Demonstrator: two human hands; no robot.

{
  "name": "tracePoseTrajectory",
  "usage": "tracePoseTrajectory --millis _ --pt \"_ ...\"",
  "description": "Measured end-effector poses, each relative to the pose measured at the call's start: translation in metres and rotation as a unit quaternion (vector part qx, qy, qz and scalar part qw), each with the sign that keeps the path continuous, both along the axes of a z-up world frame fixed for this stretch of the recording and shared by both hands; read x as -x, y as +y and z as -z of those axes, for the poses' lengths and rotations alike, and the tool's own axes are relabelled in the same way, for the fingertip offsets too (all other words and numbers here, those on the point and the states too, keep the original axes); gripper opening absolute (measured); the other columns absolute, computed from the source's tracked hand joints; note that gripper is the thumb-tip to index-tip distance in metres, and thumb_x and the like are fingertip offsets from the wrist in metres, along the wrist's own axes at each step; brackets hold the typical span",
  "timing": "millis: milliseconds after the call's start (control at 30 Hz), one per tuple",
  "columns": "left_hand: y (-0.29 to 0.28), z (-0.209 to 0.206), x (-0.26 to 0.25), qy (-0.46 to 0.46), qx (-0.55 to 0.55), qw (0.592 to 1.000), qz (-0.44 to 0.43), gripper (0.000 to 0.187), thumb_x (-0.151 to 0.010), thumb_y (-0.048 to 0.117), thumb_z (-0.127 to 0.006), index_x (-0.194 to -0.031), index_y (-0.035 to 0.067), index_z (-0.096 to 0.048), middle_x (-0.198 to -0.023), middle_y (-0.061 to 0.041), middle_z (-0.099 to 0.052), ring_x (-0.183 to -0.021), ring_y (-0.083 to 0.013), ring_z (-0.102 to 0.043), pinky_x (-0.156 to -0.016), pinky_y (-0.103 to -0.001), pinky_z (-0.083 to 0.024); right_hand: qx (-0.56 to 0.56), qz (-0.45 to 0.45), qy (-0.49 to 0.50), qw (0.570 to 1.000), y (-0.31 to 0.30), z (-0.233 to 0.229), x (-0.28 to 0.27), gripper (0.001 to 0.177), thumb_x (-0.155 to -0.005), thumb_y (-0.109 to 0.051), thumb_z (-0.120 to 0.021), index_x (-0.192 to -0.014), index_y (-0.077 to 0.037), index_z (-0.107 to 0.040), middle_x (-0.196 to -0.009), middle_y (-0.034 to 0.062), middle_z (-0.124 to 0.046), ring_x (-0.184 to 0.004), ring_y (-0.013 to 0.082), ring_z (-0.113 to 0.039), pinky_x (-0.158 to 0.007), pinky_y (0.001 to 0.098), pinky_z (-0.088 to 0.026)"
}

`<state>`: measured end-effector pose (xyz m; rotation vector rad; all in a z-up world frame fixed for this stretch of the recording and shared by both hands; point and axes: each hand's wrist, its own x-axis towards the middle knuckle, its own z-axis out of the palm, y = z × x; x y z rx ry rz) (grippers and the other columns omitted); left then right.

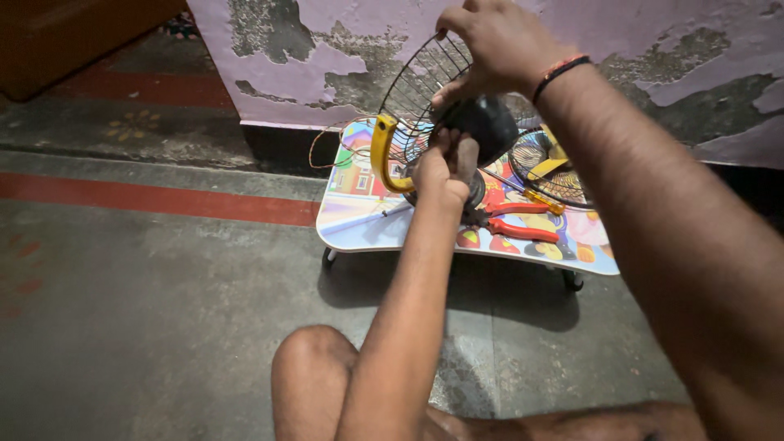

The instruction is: The person disassembles a yellow electric fan by removing the front grill, fan blades, and rear grill. They use pliers to loosen and remove the central nut securing the fan components.

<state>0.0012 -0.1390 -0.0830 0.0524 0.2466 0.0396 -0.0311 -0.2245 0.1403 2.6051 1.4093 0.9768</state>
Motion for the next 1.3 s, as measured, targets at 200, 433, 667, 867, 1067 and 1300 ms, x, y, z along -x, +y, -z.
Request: tracePoseTrajectory --millis 200,433,667,867,1067,1300 --pt "-0.005 -0.002 0.017 -0.03 0.008 0.999 0.026 0.008 -0.093 0.011 -0.069 -0.097 0.005 -0.07 -0.09 -0.007 -0.073 -0.078 -0.0232 -0.073 -0.063 -0.034 -0.065 0.109 0.037 0.066 0.991 0.019 -0.023 0.007 0.078 -0.056 -0.063 -0.093 -0.111 -0.01 -0.074 -0.104 0.0143 -0.072 -0.098 0.0355 -0.068 -0.081 0.048 -0.054" --pt "-0.005 -0.024 0.054 0.006 -0.106 0.994 -0.005 0.012 -0.088 0.007 -0.073 -0.1 0.006 -0.07 -0.091 -0.008 -0.073 -0.074 -0.0209 -0.072 -0.058 -0.03 -0.065 0.262 0.214 0.185 0.923 0.049 -0.048 0.017 0.066 -0.057 -0.06 -0.093 -0.105 -0.015 -0.083 -0.093 0.0118 -0.078 -0.088 0.0304 -0.074 -0.08 0.0434 -0.058" --pt "0.022 -0.028 0.044 -0.006 -0.283 0.958 -0.043 0.01 -0.086 0.007 -0.075 -0.095 0.002 -0.072 -0.08 -0.008 -0.07 -0.064 -0.0183 -0.068 -0.046 -0.029 -0.059 0.226 0.275 0.412 0.839 0.067 -0.045 -0.022 0.058 -0.067 -0.054 -0.085 -0.107 -0.012 -0.083 -0.1 0.0122 -0.084 -0.093 0.0299 -0.077 -0.078 0.0457 -0.061" --pt "0.034 -0.028 0.041 -0.02 -0.328 0.943 -0.056 0.014 -0.079 0.011 -0.08 -0.089 0.004 -0.072 -0.077 -0.004 -0.069 -0.053 -0.0167 -0.063 -0.04 -0.029 -0.053 0.221 0.281 0.544 0.759 0.084 -0.029 -0.071 0.063 -0.072 -0.049 -0.08 -0.118 -0.005 -0.078 -0.109 0.0187 -0.082 -0.098 0.0321 -0.077 -0.087 0.0444 -0.06" --pt "0.032 -0.041 0.054 0.059 -0.509 0.848 -0.136 0.023 -0.076 0.02 -0.085 -0.087 0.0 -0.077 -0.075 -0.007 -0.075 -0.057 -0.0176 -0.066 -0.048 -0.032 -0.057 0.279 0.336 0.628 0.645 0.103 -0.018 -0.117 0.059 -0.084 -0.036 -0.073 -0.135 -0.008 -0.063 -0.103 0.0149 -0.083 -0.096 0.026 -0.076 -0.085 0.0399 -0.057" --pt "0.025 -0.046 0.063 0.094 -0.602 0.761 -0.221 0.027 -0.077 0.029 -0.082 -0.083 0.002 -0.08 -0.07 -0.009 -0.076 -0.062 -0.0183 -0.071 -0.066 -0.035 -0.055 0.274 0.284 0.694 0.602 0.1 0.001 -0.125 0.075 -0.082 -0.029 -0.079 -0.143 0.003 -0.051 -0.094 0.0102 -0.076 -0.088 0.0229 -0.07 -0.077 0.042 -0.053"
